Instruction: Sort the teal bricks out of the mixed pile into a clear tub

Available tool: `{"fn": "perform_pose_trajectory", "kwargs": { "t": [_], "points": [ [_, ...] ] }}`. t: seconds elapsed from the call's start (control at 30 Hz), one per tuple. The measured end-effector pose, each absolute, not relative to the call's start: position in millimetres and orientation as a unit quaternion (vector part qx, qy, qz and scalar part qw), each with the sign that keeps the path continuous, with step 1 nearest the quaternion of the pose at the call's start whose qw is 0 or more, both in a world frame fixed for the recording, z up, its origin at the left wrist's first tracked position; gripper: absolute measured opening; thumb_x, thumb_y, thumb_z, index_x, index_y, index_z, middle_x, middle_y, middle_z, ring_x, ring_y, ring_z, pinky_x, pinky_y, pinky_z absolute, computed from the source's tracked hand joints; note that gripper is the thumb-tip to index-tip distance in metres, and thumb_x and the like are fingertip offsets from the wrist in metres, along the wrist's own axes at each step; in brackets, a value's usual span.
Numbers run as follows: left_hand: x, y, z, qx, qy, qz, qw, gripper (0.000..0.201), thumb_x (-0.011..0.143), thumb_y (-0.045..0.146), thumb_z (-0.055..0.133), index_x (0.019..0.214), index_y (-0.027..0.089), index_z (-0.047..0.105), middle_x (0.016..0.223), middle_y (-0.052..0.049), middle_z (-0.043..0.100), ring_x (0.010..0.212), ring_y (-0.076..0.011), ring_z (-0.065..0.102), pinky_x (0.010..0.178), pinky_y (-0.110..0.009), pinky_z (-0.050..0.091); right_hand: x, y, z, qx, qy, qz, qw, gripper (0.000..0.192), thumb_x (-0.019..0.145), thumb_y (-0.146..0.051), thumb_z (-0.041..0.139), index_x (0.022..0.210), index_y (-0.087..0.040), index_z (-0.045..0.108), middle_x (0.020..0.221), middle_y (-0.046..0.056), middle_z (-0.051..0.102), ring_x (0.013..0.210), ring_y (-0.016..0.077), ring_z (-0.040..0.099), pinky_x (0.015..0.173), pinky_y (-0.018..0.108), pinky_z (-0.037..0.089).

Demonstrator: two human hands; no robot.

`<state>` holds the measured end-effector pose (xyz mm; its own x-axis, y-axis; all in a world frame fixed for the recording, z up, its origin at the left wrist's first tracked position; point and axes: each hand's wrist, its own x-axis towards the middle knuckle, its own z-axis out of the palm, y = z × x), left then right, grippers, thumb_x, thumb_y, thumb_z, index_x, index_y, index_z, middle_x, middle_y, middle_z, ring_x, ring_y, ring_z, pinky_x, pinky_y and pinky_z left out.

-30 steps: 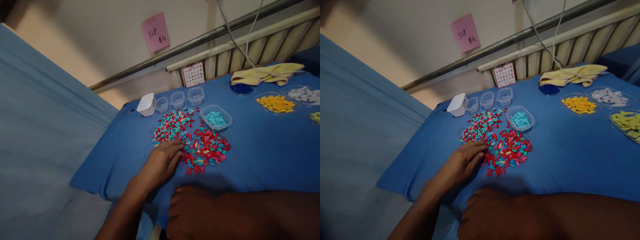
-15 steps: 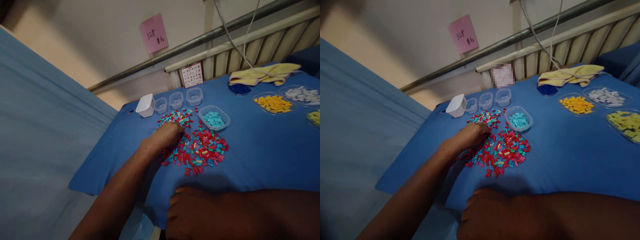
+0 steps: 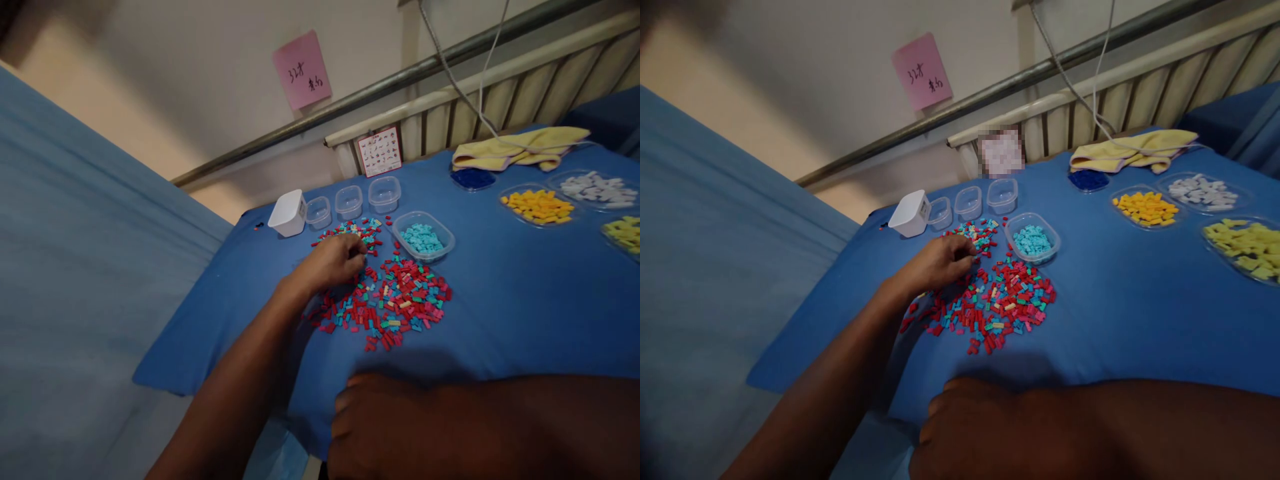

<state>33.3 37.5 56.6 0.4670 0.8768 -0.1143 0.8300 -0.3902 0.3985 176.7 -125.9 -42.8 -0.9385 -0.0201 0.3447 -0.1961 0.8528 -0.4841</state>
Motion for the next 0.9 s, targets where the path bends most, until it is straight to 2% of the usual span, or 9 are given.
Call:
{"fn": "perform_pose_trajectory", "kwargs": {
  "t": [0.13, 0.3, 0.37, 0.53, 0.63, 0.77, 0.9],
  "points": [
    [66.8, 45.3, 63.5, 0.834, 0.476, 0.13, 0.248, 0.017, 0.097, 0.022, 0.065, 0.11, 0.018, 0.074, 0.091, -0.002, 0.075, 0.081, -0.0176, 0.067, 0.074, -0.031, 0.05, 179.6, -123.8, -38.3, 0.062, -0.946, 0.276, 0.159, 0.03, 0.106, -0.053, 0.072, 0.094, -0.027, 0.078, 0.092, -0.003, 0.084, 0.087, 0.0194, 0.072, 0.072, 0.037, 0.044],
    [102.7, 54.4, 66.5, 0.865, 0.409, 0.161, 0.243, 0.02, 0.103, 0.023, 0.067, 0.119, 0.02, 0.076, 0.115, -0.006, 0.08, 0.098, -0.02, 0.072, 0.09, -0.035, 0.055, 181.1, -121.9, -36.5, 0.065, -0.948, 0.278, 0.138, 0.017, 0.104, -0.043, 0.077, 0.095, -0.028, 0.079, 0.094, -0.004, 0.083, 0.091, 0.0199, 0.073, 0.074, 0.035, 0.046],
    [100.6, 50.9, 68.5, 0.866, 0.413, 0.158, 0.233, 0.018, 0.104, 0.024, 0.068, 0.118, 0.02, 0.077, 0.117, -0.007, 0.08, 0.099, -0.02, 0.072, 0.089, -0.035, 0.054, 180.3, -122.4, -37.6, 0.06, -0.949, 0.278, 0.135, 0.013, 0.101, -0.041, 0.081, 0.096, -0.029, 0.079, 0.093, -0.005, 0.083, 0.093, 0.0198, 0.074, 0.075, 0.035, 0.047],
    [65.6, 23.8, 67.3, 0.872, 0.45, 0.011, 0.189, 0.012, 0.099, 0.018, 0.067, 0.096, 0.019, 0.079, 0.096, -0.004, 0.079, 0.084, -0.02, 0.069, 0.075, -0.033, 0.047, 176.0, -124.0, -41.4, 0.061, -0.947, 0.276, 0.154, 0.024, 0.101, -0.047, 0.077, 0.088, -0.026, 0.075, 0.087, -0.004, 0.081, 0.084, 0.0202, 0.072, 0.069, 0.036, 0.046],
    [50.0, 7.9, 58.0, 0.878, 0.443, -0.055, 0.172, 0.016, 0.098, 0.014, 0.065, 0.1, 0.02, 0.08, 0.1, -0.005, 0.08, 0.09, -0.0216, 0.071, 0.078, -0.033, 0.049, 176.1, -123.6, -40.5, 0.067, -0.95, 0.262, 0.157, 0.028, 0.103, -0.043, 0.074, 0.081, -0.026, 0.072, 0.083, -0.003, 0.079, 0.08, 0.0203, 0.071, 0.067, 0.037, 0.045],
    [47.7, -1.9, 50.0, 0.882, 0.446, -0.069, 0.138, 0.018, 0.1, 0.016, 0.066, 0.108, 0.022, 0.081, 0.11, -0.006, 0.08, 0.102, -0.0248, 0.074, 0.083, -0.033, 0.052, 177.9, -123.3, -38.4, 0.07, -0.95, 0.257, 0.16, 0.028, 0.103, -0.043, 0.073, 0.082, -0.025, 0.073, 0.084, -0.003, 0.078, 0.079, 0.0196, 0.07, 0.068, 0.037, 0.044],
    [50.1, -4.8, 53.8, 0.88, 0.454, -0.076, 0.12, 0.013, 0.097, 0.016, 0.067, 0.101, 0.021, 0.079, 0.107, -0.007, 0.079, 0.097, -0.025, 0.073, 0.078, -0.033, 0.05, 178.3, -124.1, -39.1, 0.066, -0.952, 0.26, 0.146, 0.024, 0.103, -0.039, 0.077, 0.083, -0.025, 0.074, 0.087, -0.003, 0.08, 0.082, 0.0181, 0.071, 0.075, 0.035, 0.047]
  ]
}}
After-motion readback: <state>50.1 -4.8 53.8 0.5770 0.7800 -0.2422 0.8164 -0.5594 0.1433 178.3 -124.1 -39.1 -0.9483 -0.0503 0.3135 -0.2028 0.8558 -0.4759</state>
